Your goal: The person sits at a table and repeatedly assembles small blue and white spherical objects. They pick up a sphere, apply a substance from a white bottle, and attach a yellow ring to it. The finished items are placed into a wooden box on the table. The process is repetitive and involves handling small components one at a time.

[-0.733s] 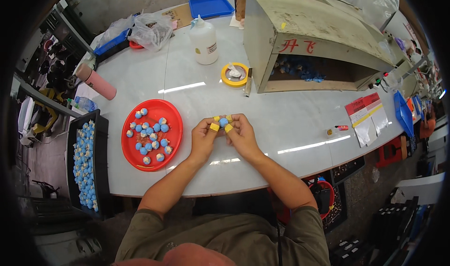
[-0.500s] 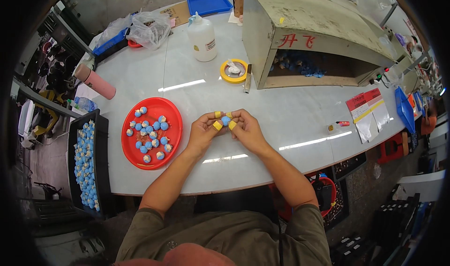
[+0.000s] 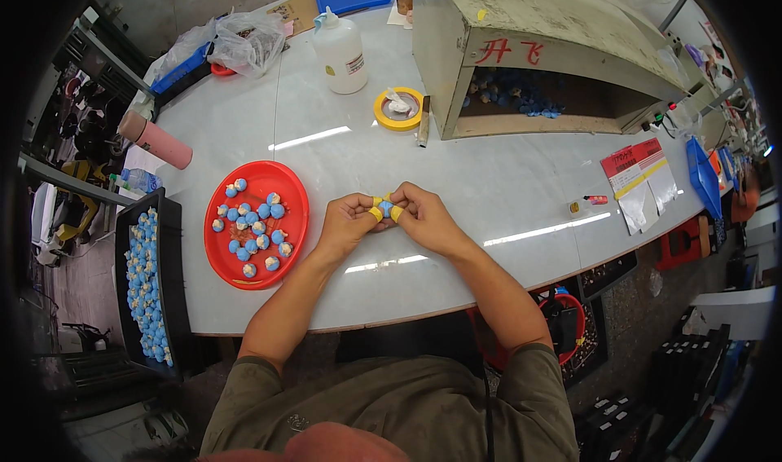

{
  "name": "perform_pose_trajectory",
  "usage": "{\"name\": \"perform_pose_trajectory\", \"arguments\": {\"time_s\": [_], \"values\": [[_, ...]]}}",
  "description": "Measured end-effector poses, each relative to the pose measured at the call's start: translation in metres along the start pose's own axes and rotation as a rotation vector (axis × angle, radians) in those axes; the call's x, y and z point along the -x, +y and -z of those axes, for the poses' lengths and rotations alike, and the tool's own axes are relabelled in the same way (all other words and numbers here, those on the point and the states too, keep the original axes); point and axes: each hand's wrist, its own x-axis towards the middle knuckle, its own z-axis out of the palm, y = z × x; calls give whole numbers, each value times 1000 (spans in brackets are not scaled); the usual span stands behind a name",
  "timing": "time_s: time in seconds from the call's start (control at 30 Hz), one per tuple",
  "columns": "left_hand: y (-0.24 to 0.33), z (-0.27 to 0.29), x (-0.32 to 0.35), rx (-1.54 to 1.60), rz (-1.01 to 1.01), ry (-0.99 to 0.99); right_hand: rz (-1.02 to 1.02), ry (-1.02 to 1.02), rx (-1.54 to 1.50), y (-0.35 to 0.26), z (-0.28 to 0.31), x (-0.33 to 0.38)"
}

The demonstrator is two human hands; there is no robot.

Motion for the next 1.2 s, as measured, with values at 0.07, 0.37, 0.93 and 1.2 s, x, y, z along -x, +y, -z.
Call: {"name": "perform_pose_trajectory", "arguments": {"time_s": [0.07, 0.37, 0.93, 1.2], "values": [[-1, -1, 0, 18, 0, 1, 1, 5, 19, 4, 1, 0], [12, -6, 0, 125, 166, 31, -51, 76, -90, -7, -4, -5], [4, -1, 3, 144, 157, -19, -55, 93, 53, -2, -2, -7], [41, 14, 11, -118, -17, 125, 70, 338, -24, 11, 3, -10]]}}
